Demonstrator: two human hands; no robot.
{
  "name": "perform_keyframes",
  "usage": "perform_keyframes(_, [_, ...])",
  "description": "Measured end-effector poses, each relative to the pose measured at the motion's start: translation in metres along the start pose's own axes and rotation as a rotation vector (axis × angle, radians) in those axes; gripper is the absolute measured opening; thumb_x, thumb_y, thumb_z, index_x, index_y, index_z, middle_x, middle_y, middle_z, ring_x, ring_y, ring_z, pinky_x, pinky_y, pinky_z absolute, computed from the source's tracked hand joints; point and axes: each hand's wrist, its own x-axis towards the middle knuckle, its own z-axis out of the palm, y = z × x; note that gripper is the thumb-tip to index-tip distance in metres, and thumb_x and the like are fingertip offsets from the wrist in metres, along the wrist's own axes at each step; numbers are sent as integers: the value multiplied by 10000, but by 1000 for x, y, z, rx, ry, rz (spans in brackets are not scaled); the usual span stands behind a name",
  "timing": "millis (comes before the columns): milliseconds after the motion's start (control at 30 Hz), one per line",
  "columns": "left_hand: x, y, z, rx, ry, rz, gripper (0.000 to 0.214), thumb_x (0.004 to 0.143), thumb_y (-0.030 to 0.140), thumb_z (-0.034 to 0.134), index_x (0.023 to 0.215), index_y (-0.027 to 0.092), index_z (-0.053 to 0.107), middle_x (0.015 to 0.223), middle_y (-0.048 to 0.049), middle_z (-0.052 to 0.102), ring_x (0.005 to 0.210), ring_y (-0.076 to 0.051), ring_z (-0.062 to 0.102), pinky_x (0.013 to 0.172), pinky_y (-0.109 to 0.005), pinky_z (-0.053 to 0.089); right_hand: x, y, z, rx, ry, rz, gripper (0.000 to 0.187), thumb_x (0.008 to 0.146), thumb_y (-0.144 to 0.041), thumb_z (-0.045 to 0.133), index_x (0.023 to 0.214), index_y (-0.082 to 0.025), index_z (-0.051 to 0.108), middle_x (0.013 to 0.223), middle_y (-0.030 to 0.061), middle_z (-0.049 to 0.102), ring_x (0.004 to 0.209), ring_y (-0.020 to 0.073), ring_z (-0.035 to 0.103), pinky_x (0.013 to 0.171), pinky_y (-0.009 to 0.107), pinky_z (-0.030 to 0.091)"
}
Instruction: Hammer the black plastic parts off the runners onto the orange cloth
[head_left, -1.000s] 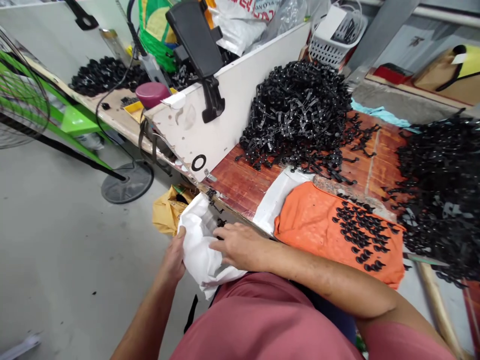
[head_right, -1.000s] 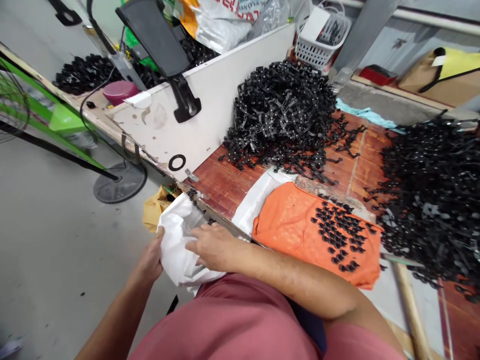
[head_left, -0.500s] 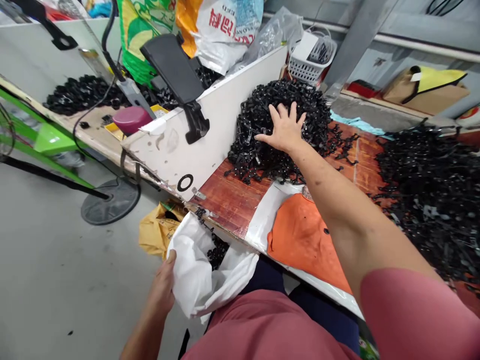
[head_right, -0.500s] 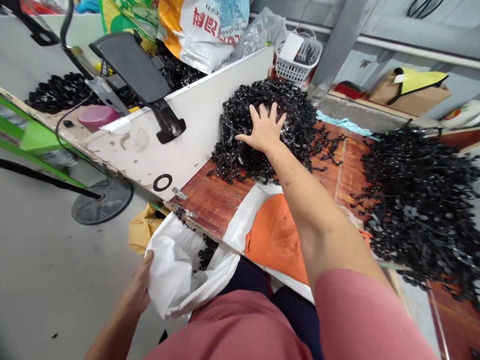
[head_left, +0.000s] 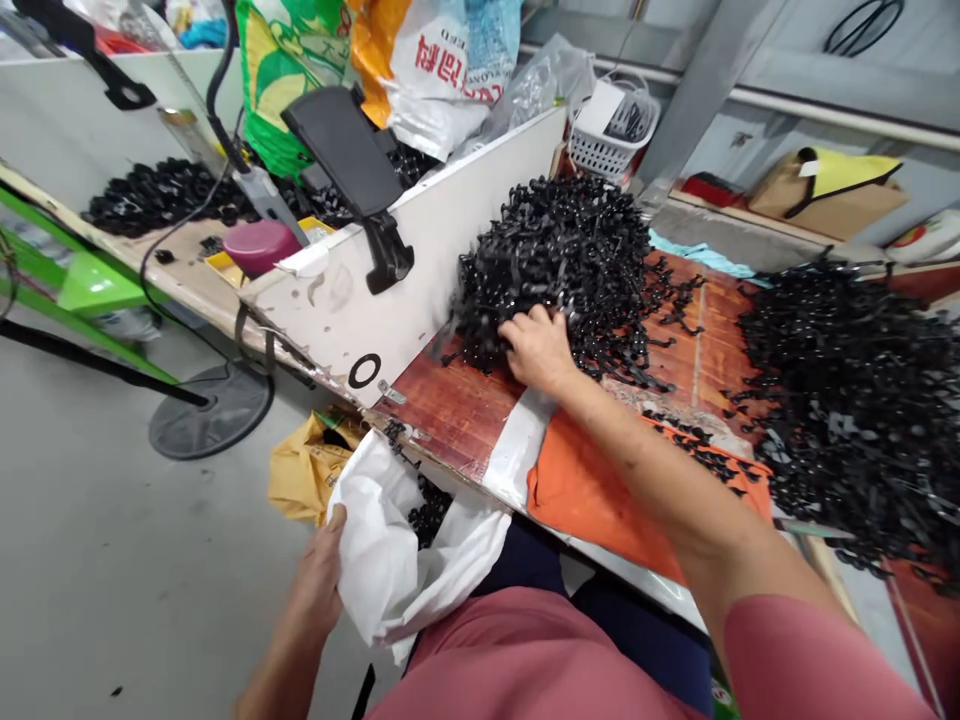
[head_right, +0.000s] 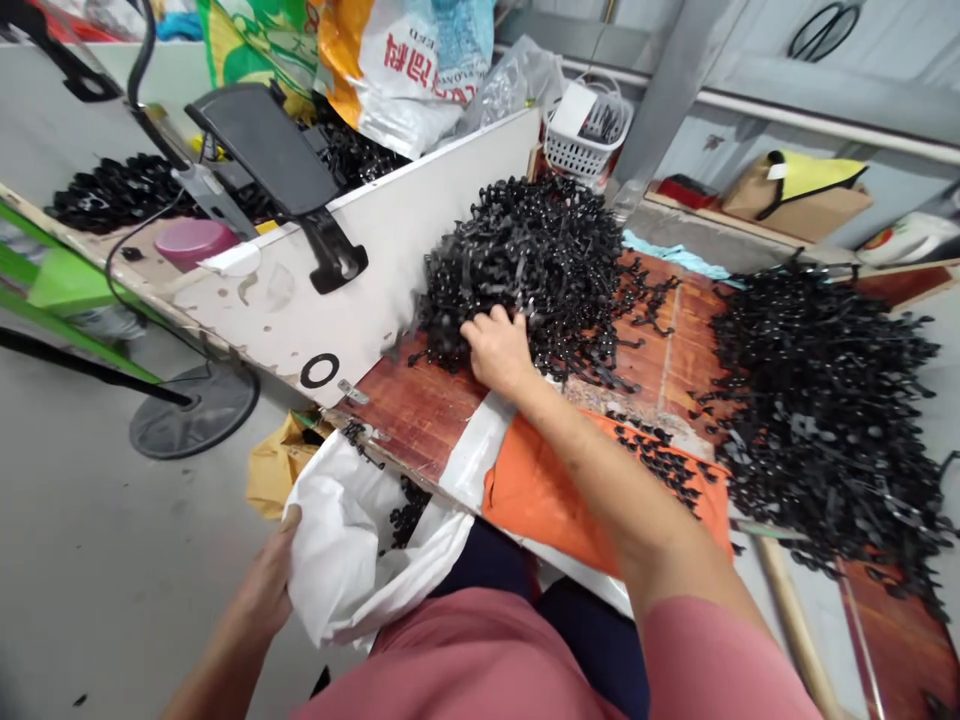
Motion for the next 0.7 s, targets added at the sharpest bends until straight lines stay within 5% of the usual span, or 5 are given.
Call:
perform_keyframes(167, [2, 4, 2, 14, 62, -7, 361, 1002, 318, 574, 1321, 164, 642, 964, -94, 815, 924, -262, 798, 898, -373, 648, -32, -22, 11, -3, -93, -151, 213, 979, -148, 492, 990, -176, 704, 1063, 120, 687, 1102, 302, 499, 952, 433, 387])
perform_keyframes(467, [5, 2, 6, 6, 15, 38, 393, 977, 418, 625, 1263, 153, 674, 1087, -129, 800, 971, -267, 785, 892, -372, 647, -71, -39, 0, -25, -56, -545, 290, 1043, -141, 411, 1082, -148, 698, 1291, 160, 657, 1030, 263, 532, 826, 396, 388])
perform_keyframes(600, [7, -1, 3, 7, -1, 47, 469, 930, 477, 680, 1252, 136, 675, 1054, -134, 804, 954, -276, 786, 867, -370, 650, -51, -59, -13, 12, 31, -494, 218, 1004, -198, 498, 1121, -149, 674, 1564, 172, 473, 1279, 322, 450, 876, 417, 397])
perform_keyframes(700, [8, -4, 1, 10, -3, 54, 517, 898, 513, 711, 1249, 135, 678, 1044, -137, 807, 941, -287, 788, 847, -379, 654, -14, -84, -15, 95, 37, -385, 276, 1010, -286, 525, 1219, -155, 648, 1538, 179, 497, 1326, 333, 426, 953, 444, 392])
